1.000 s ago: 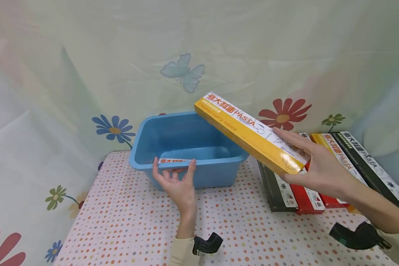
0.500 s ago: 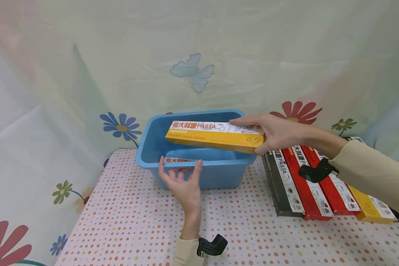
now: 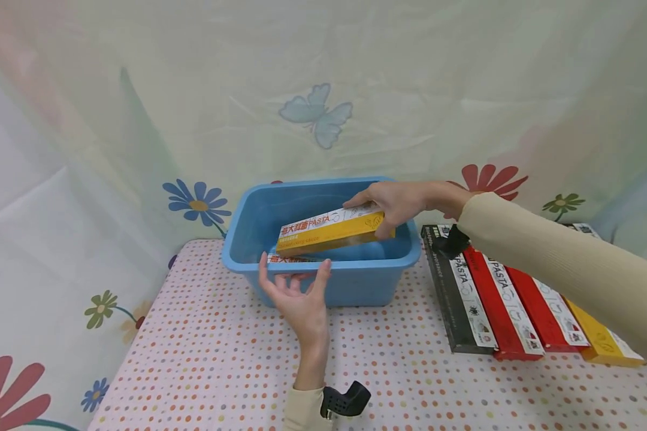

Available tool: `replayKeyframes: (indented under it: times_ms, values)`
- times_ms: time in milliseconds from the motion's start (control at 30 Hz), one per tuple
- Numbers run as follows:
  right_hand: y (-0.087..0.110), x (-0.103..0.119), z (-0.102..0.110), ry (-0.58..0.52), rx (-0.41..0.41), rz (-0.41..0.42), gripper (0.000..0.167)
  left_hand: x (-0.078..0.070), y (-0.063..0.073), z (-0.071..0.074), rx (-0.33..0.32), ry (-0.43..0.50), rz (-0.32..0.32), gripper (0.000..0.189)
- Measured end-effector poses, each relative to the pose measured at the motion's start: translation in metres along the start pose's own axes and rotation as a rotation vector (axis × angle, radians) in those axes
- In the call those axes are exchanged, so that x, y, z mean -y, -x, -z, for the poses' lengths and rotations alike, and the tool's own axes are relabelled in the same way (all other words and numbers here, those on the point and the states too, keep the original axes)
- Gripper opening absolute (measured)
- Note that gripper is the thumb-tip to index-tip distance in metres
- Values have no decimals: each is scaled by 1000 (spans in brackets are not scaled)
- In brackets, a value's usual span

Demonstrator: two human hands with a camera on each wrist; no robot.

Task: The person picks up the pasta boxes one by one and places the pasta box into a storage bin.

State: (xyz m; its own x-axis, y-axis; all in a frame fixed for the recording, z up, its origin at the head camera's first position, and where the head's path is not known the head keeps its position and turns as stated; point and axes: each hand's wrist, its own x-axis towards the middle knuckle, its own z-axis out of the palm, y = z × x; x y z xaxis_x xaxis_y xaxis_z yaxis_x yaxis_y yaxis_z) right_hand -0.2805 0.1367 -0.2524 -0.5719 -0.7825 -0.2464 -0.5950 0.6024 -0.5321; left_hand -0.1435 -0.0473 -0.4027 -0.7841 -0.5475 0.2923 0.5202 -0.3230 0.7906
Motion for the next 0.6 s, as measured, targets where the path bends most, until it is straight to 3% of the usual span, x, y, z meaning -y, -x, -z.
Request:
replayKeyframes:
  times_ms: [133, 367, 600]
  values:
    - [-18, 2, 4, 29, -1, -10, 84, -1, -1, 2, 6, -1, -12, 107]
    - [-45, 4, 5, 45, 73, -44, 84, -1, 0, 1, 1, -3, -15, 106]
    - [-56, -3, 6, 4, 121, -38, 88, -4, 5, 1, 6, 2, -10, 105]
